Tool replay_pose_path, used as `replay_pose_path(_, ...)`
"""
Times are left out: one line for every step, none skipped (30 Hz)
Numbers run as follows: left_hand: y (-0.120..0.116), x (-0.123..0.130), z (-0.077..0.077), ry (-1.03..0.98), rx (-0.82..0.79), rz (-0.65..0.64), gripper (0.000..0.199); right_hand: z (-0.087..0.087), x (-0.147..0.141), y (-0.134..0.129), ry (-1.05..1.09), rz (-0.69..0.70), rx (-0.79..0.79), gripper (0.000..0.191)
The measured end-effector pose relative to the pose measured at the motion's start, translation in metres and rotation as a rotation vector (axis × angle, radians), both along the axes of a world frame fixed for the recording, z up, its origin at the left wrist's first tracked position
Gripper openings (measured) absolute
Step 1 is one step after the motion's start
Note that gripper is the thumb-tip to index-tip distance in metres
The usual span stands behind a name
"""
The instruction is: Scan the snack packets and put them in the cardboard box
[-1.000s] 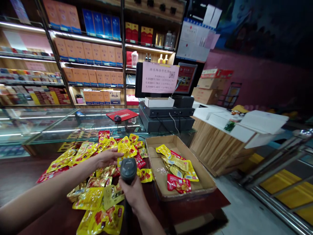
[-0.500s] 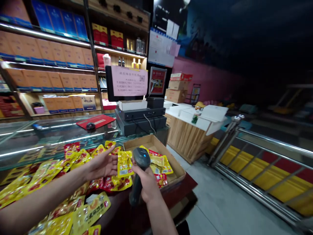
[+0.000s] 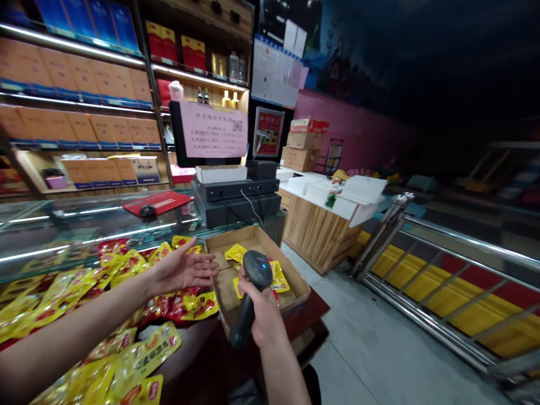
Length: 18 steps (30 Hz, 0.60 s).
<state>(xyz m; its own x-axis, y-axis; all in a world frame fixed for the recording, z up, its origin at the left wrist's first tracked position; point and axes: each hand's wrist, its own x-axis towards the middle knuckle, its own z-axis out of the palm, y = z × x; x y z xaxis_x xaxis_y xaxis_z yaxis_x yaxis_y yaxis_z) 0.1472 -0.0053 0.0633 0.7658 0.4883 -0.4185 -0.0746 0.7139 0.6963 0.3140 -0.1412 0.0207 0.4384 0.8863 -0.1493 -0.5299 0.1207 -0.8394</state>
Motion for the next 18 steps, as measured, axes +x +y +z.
replay_pose_path(0.0,-0.012,-0.001,-0.002,-0.003,0.019,0.069,0.001,-0.007,0.001,0.011,0.04,0.002,0.034)
replay_pose_path(-0.001,-0.026,-0.002,-0.007,-0.009,0.037,0.068,0.003,-0.014,0.002,0.026,0.085,0.004,0.035)
replay_pose_path(-0.002,-0.041,-0.003,-0.009,-0.015,0.057,0.067,0.003,-0.022,0.004,0.045,0.134,0.002,0.036)
replay_pose_path(-0.003,-0.056,-0.004,-0.004,-0.021,0.08,0.067,0.004,-0.031,0.006,0.064,0.184,-0.007,0.038)
replay_pose_path(-0.004,-0.072,-0.006,0.004,-0.026,0.108,0.066,0.003,-0.04,0.009,0.077,0.228,-0.017,0.038)
replay_pose_path(-0.007,-0.088,-0.009,0.013,-0.03,0.138,0.065,0.001,-0.05,0.012,0.083,0.267,-0.027,0.038)
replay_pose_path(-0.01,-0.104,-0.012,0.022,-0.032,0.169,0.065,-0.001,-0.059,0.014,0.083,0.3,-0.037,0.038)
replay_pose_path(-0.013,-0.118,-0.015,0.032,-0.034,0.199,0.066,-0.004,-0.069,0.017,0.078,0.329,-0.05,0.037)
replay_pose_path(-0.018,-0.132,-0.019,0.04,-0.036,0.224,0.066,-0.008,-0.077,0.018,0.069,0.356,-0.068,0.036)
replay_pose_path(-0.023,-0.145,-0.023,0.05,-0.036,0.243,0.067,-0.013,-0.085,0.019,0.057,0.384,-0.093,0.036)
replay_pose_path(-0.029,-0.156,-0.028,0.065,-0.034,0.256,0.067,-0.018,-0.091,0.019,0.043,0.411,-0.128,0.036)
replay_pose_path(-0.035,-0.166,-0.033,0.09,-0.033,0.262,0.067,-0.024,-0.096,0.019,0.021,0.435,-0.172,0.037)
replay_pose_path(-0.041,-0.174,-0.039,0.12,-0.027,0.258,0.066,-0.03,-0.1,0.017,-0.009,0.452,-0.217,0.038)
replay_pose_path(-0.048,-0.181,-0.045,0.154,-0.017,0.244,0.066,-0.037,-0.102,0.015,-0.043,0.462,-0.26,0.039)
replay_pose_path(-0.055,-0.185,-0.05,0.194,-0.001,0.227,0.065,-0.043,-0.103,0.012,-0.08,0.466,-0.295,0.039)
replay_pose_path(-0.062,-0.189,-0.056,0.238,0.025,0.211,0.064,-0.05,-0.104,0.009,-0.108,0.466,-0.322,0.038)
replay_pose_path(-0.068,-0.19,-0.061,0.282,0.062,0.201,0.062,-0.056,-0.104,0.007,-0.129,0.461,-0.342,0.038)
replay_pose_path(-0.074,-0.19,-0.065,0.323,0.104,0.2,0.06,-0.062,-0.104,0.004,-0.142,0.45,-0.356,0.038)
